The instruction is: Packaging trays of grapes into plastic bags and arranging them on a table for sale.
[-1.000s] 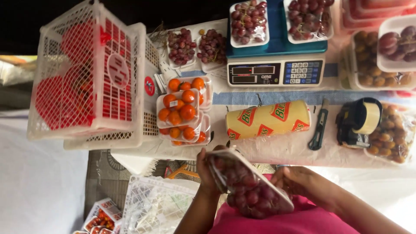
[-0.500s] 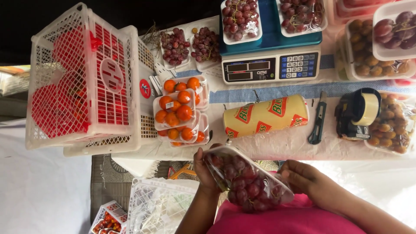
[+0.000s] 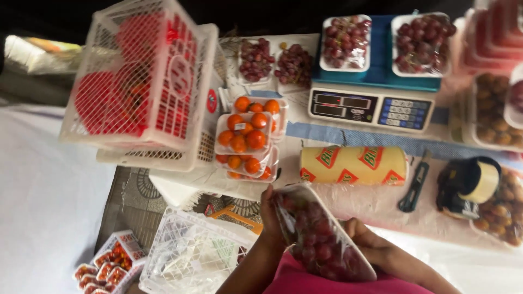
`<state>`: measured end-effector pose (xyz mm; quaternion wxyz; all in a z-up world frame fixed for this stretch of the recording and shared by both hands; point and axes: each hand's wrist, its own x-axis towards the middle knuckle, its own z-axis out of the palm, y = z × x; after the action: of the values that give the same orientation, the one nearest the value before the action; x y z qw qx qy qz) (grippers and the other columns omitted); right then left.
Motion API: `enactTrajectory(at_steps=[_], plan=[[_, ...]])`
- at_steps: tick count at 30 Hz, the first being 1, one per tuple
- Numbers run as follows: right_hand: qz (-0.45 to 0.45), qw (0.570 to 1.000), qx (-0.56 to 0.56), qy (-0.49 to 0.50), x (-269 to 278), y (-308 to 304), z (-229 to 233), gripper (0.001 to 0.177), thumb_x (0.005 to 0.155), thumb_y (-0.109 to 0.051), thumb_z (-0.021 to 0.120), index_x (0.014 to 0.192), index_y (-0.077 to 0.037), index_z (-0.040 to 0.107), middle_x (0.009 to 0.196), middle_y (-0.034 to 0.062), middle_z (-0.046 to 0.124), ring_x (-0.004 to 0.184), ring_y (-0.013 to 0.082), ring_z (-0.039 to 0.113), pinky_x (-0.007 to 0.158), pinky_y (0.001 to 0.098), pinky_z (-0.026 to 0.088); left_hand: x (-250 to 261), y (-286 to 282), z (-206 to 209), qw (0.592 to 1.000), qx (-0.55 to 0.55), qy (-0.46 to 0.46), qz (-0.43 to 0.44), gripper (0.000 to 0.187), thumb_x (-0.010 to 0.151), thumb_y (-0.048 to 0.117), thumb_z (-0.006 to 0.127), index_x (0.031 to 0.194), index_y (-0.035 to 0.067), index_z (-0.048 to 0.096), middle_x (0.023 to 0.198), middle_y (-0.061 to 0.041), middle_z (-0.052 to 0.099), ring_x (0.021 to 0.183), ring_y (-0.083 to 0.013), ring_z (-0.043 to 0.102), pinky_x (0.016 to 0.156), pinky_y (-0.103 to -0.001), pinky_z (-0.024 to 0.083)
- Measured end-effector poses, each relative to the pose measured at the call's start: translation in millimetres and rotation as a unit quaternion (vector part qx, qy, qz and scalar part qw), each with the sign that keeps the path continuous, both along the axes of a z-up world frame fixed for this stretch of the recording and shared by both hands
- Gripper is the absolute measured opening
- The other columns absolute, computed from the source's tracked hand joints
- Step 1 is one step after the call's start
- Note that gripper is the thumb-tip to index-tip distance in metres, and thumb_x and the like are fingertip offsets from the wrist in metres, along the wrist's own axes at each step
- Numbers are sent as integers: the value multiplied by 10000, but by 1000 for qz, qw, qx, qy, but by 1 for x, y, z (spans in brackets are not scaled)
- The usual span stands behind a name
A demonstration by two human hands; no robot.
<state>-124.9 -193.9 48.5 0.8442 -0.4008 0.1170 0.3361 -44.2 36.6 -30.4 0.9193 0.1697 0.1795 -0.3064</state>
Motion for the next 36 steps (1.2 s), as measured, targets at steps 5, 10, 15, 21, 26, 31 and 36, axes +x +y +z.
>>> enactTrajectory(at_steps=[5,10,15,21,26,31,36], plan=[[-67,988,43,132,-7,-2,-23,188,853,98,636,1028,41,673,1100,331,772,964,469,718,878,531,558,1,-15,5,999,9,-44,-8,790,916,646,501,1290,-34,645,1089,-195,719,1038,-331,673,929,-445,531],[-4,973,-174,152,36,-26,-18,429,920,-22,516,1310,49,679,1343,301,724,1215,444,655,1083,546,487,36,-42,68,987,142,76,6,577,868,648,681,822,73,664,708,-138,609,669,-299,643,555,-349,488],[-8,969,-233,-76,96,-91,-17,926,826,-614,403,1451,56,541,1160,320,681,750,482,622,573,643,513,67,-78,63,952,211,-26,-222,353,996,495,599,1105,162,563,766,-32,661,469,-148,636,391,-252,537],[48,925,-374,41,117,-65,22,485,1018,-134,474,1384,143,632,1254,402,732,1091,522,681,977,569,527,68,-122,21,893,109,-88,-428,846,998,833,395,1298,70,604,1245,-262,638,1224,-451,572,1099,-627,395],[-89,961,-261,1,96,-123,-52,455,1032,-223,474,1324,110,578,1130,398,667,959,552,640,772,664,509,64,-74,-18,957,-69,-85,-268,843,1017,833,305,1624,250,249,1142,-117,655,808,-253,706,596,-294,586],[-290,933,-170,-129,78,-137,-116,537,1062,-444,589,1348,11,583,1083,276,694,850,405,686,708,568,572,31,-75,0,993,109,10,-46,798,924,746,328,1536,282,545,1510,-97,548,967,-187,521,782,-298,441],[-395,907,-4,-147,56,-61,-115,571,932,-273,573,1466,-77,517,1473,131,576,1335,304,547,1041,603,452,22,-105,30,991,76,-91,67,903,874,756,218,1570,209,393,1419,-181,600,1212,-291,587,937,-403,530]])
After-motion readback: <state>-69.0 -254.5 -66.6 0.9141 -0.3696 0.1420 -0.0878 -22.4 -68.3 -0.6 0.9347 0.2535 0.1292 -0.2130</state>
